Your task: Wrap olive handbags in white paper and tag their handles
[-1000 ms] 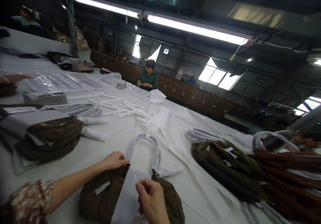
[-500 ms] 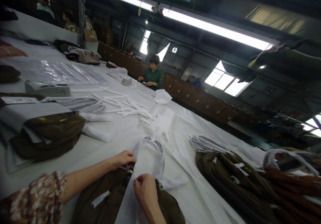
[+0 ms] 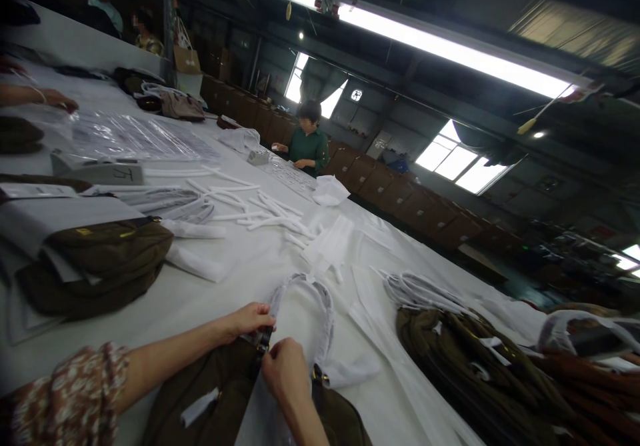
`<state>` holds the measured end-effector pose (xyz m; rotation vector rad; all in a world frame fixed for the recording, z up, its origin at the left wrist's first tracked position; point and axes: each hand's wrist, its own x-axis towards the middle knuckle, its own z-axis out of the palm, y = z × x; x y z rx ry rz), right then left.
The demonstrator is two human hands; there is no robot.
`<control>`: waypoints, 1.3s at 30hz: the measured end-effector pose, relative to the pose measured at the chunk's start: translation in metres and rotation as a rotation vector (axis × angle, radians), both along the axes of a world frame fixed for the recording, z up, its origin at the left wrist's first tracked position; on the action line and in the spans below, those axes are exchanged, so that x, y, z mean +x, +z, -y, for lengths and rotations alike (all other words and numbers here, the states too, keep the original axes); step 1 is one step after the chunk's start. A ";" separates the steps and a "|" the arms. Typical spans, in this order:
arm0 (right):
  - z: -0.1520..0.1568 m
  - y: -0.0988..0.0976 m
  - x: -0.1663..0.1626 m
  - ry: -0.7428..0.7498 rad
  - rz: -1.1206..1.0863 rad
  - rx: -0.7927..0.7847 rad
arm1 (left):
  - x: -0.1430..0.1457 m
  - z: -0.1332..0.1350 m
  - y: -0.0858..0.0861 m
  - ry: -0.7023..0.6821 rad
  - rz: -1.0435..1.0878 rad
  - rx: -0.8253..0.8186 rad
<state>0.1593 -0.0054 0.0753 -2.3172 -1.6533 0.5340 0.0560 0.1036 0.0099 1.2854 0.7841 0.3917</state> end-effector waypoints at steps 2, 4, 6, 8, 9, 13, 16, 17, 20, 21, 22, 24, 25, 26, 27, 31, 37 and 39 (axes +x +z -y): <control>-0.005 -0.004 -0.001 0.001 0.003 -0.003 | -0.002 -0.002 -0.001 -0.038 0.047 -0.007; -0.009 -0.007 -0.002 0.003 0.006 -0.013 | -0.008 -0.004 -0.002 -0.113 0.103 -0.021; -0.011 -0.010 -0.002 0.007 0.009 -0.027 | -0.015 -0.007 -0.004 -0.219 0.146 -0.045; -0.012 -0.013 -0.002 0.013 0.009 -0.040 | -0.022 -0.010 -0.007 -0.319 0.158 -0.063; -0.012 -0.014 -0.002 0.017 0.007 -0.045 | -0.024 -0.011 -0.010 -0.350 0.153 -0.062; -0.013 -0.018 -0.001 0.021 -0.008 -0.048 | -0.023 -0.012 -0.021 -0.331 0.105 0.014; -0.007 -0.021 0.002 0.018 -0.029 -0.043 | -0.023 -0.011 -0.024 -0.249 0.082 0.076; -0.004 -0.022 0.003 0.012 -0.049 -0.021 | -0.026 -0.011 -0.022 -0.215 0.078 0.096; 0.006 -0.021 0.007 0.050 -0.122 0.198 | -0.041 -0.011 -0.011 -0.119 0.106 0.150; 0.007 -0.021 0.007 0.085 -0.134 0.293 | -0.047 -0.011 -0.006 -0.099 0.130 0.160; 0.007 -0.020 0.007 0.119 -0.142 0.371 | -0.052 -0.010 -0.001 -0.089 0.156 0.165; 0.002 -0.020 0.006 0.162 -0.185 0.417 | -0.057 -0.009 0.008 -0.086 0.202 0.159; -0.002 -0.020 0.004 0.169 -0.231 0.398 | -0.058 -0.007 0.012 -0.088 0.218 0.152; -0.006 -0.021 0.002 0.170 -0.287 0.370 | -0.057 -0.006 0.015 -0.088 0.230 0.144; -0.010 -0.022 0.001 0.171 -0.339 0.344 | -0.056 -0.004 0.017 -0.086 0.241 0.135; -0.016 -0.028 -0.003 0.156 -0.406 0.327 | -0.048 0.000 0.015 -0.061 0.281 0.069; -0.009 -0.029 0.000 0.132 -0.536 0.314 | -0.043 0.005 0.011 -0.033 0.310 -0.022; -0.009 -0.029 0.001 0.148 -0.581 0.290 | -0.042 0.005 0.012 -0.027 0.310 -0.032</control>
